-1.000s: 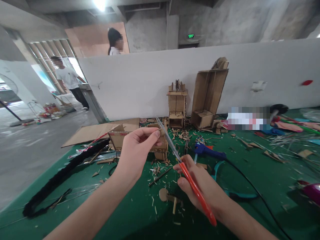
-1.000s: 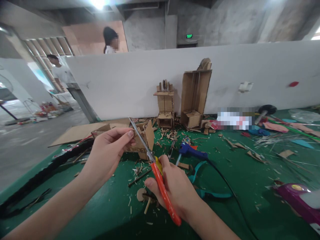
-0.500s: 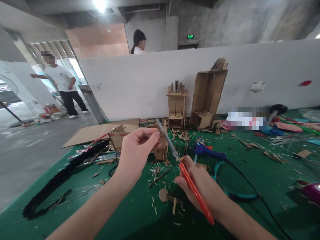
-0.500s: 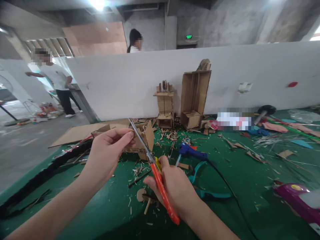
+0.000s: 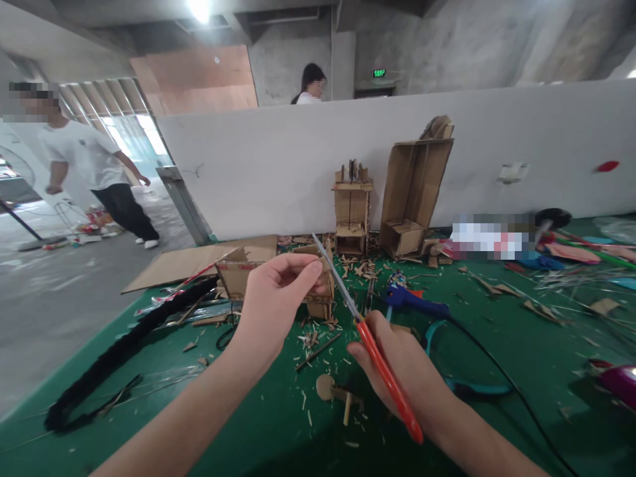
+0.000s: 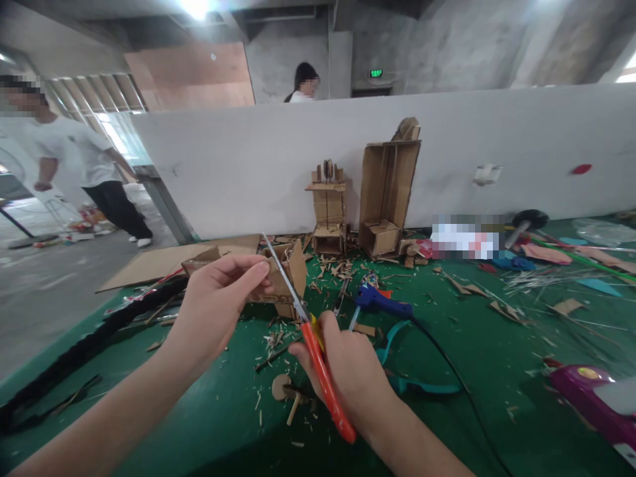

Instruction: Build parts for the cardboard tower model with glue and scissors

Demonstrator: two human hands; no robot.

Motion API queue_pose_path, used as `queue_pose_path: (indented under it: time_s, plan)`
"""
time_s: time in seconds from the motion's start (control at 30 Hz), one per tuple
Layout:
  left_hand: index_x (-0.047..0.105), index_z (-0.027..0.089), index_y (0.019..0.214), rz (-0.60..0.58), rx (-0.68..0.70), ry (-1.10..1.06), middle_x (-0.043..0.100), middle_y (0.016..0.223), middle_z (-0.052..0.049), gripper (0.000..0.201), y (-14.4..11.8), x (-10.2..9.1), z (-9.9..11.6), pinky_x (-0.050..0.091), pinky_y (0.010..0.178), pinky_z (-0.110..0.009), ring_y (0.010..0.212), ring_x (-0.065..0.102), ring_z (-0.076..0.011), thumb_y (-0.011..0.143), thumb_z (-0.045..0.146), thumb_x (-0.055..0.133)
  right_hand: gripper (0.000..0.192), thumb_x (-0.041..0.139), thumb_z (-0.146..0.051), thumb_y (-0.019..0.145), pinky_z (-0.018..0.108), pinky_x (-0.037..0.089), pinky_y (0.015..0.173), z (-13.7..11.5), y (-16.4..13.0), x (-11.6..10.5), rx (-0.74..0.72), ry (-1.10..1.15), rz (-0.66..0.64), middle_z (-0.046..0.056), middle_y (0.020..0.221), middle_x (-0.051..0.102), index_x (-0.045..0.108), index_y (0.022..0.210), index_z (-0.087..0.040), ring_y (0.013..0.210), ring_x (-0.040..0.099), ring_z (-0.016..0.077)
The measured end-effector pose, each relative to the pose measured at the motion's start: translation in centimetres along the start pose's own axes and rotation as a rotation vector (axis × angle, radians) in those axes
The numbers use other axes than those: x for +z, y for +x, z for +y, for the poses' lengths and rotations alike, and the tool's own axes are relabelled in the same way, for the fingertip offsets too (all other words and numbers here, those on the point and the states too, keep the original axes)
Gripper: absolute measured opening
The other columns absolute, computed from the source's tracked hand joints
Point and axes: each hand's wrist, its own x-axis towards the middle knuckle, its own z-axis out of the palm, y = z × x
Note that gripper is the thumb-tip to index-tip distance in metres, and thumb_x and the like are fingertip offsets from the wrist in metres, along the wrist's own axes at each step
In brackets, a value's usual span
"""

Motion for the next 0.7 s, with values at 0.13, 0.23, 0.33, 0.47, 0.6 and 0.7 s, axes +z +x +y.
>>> queue_pose_path:
  time_s: [0.13, 0.23, 0.33, 0.47, 0.6, 0.7]
  plan:
    - [0.067, 0.016, 0.079, -0.029, -0.013, -0.041, 0.064, 0.071, -0.001, 0.013, -0.1, 0.1, 0.2, 0.053, 0.063, -0.022, 0.063, 0.06, -0.0096, 0.075, 0.027, 0.069, 0.019, 0.032, -0.041, 0.089, 0.026, 0.03, 0.044, 0.2, 0.2, 0.0, 0.001, -0.028, 0.012, 0.003, 0.057, 0.062, 0.037, 0.085, -0.023, 0.047, 0.059, 0.0229]
    - [0.062, 0.016, 0.078, -0.036, -0.037, -0.075, 0.062, 0.072, 0.0, 0.013, 0.0, 0.0, 0.1, 0.054, 0.062, -0.024, 0.066, 0.059, -0.011, 0.076, 0.028, 0.067, 0.019, 0.036, -0.042, 0.088, 0.026, 0.032, 0.045, 0.6, 0.2, 0.0, 0.01, -0.046, 0.012, 0.004, 0.06, 0.063, 0.036, 0.084, -0.023, 0.048, 0.059, 0.0227]
    - [0.059, 0.018, 0.082, -0.035, -0.023, -0.117, 0.062, 0.075, 0.0, 0.013, 0.1, -0.1, -0.1, 0.054, 0.061, -0.025, 0.071, 0.06, -0.0125, 0.077, 0.028, 0.065, 0.018, 0.04, -0.04, 0.088, 0.027, 0.035, 0.047, 1.0, 0.2, 0.2, 0.022, 0.033, 0.015, 0.003, 0.062, 0.063, 0.037, 0.085, -0.023, 0.05, 0.06, 0.021]
    - [0.061, 0.022, 0.099, -0.011, 0.017, -0.103, 0.063, 0.079, 0.001, 0.022, 0.3, -0.3, -0.4, 0.053, 0.062, -0.023, 0.073, 0.061, -0.0115, 0.078, 0.025, 0.064, 0.022, 0.047, -0.043, 0.084, 0.027, 0.04, 0.049, 1.1, 0.0, 0.4, 0.051, 0.176, 0.06, 0.004, 0.066, 0.064, 0.039, 0.087, -0.023, 0.056, 0.061, 0.0202]
    - [0.065, 0.019, 0.099, -0.02, 0.024, -0.095, 0.065, 0.079, 0.0, 0.023, 0.4, -0.3, -0.3, 0.055, 0.07, -0.027, 0.074, 0.063, -0.0125, 0.076, 0.023, 0.065, 0.021, 0.05, -0.041, 0.084, 0.028, 0.045, 0.052, 0.8, -0.1, 0.2, 0.023, 0.349, 0.079, 0.003, 0.071, 0.065, 0.038, 0.087, -0.024, 0.055, 0.061, 0.0178]
    - [0.064, 0.018, 0.103, -0.025, 0.026, -0.058, 0.068, 0.082, -0.002, 0.028, 0.4, -0.2, -0.2, 0.056, 0.073, -0.029, 0.076, 0.065, -0.0138, 0.075, 0.021, 0.067, 0.019, 0.051, -0.038, 0.084, 0.029, 0.05, 0.059, 0.8, -0.1, 0.0, -0.007, 0.44, 0.097, 0.005, 0.078, 0.065, 0.039, 0.088, -0.024, 0.065, 0.064, 0.0186]
